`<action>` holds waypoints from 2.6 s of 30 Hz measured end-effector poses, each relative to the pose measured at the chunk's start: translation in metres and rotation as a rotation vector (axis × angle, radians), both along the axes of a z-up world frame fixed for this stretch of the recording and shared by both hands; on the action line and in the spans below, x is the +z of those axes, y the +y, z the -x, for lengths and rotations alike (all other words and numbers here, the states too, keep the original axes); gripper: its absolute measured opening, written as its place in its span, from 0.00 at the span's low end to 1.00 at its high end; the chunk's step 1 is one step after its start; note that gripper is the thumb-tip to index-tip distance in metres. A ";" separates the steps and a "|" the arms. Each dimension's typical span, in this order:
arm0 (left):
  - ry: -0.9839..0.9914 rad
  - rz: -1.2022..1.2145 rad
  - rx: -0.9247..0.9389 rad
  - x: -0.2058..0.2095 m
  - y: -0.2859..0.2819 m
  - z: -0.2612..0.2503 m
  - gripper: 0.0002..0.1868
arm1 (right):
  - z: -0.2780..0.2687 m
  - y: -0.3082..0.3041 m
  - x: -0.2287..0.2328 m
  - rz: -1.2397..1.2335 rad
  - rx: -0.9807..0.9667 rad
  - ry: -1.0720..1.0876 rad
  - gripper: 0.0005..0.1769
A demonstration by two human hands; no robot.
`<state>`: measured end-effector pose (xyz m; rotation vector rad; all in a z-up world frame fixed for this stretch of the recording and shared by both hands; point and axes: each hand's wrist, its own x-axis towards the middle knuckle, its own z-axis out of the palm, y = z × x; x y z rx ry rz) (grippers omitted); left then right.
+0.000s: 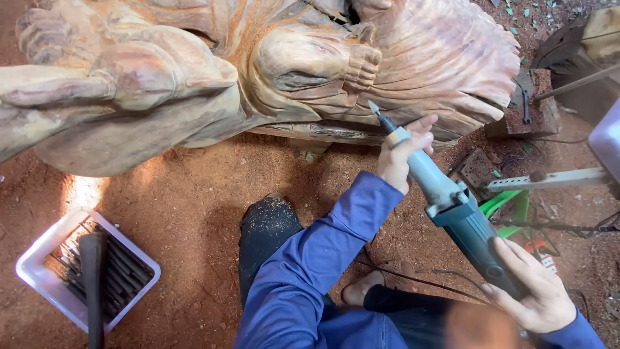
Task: Using a handheld rotary tool to sand and refine the intricate details of a large wooden sculpture.
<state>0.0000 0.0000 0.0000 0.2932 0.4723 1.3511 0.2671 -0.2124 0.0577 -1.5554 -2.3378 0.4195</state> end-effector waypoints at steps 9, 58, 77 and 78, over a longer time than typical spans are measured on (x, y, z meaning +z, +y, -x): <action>-0.093 0.060 -0.054 -0.014 0.016 0.010 0.20 | 0.048 0.016 0.017 0.041 0.018 0.092 0.49; 0.036 0.241 -0.018 0.012 0.012 -0.032 0.18 | -0.017 0.023 0.043 0.164 -0.177 -0.031 0.54; 0.037 0.261 0.002 0.008 0.012 -0.052 0.17 | -0.053 0.020 0.023 0.214 -0.229 -0.010 0.56; 0.053 0.269 -0.003 0.009 0.012 -0.053 0.19 | -0.056 0.019 0.021 0.234 -0.264 -0.021 0.57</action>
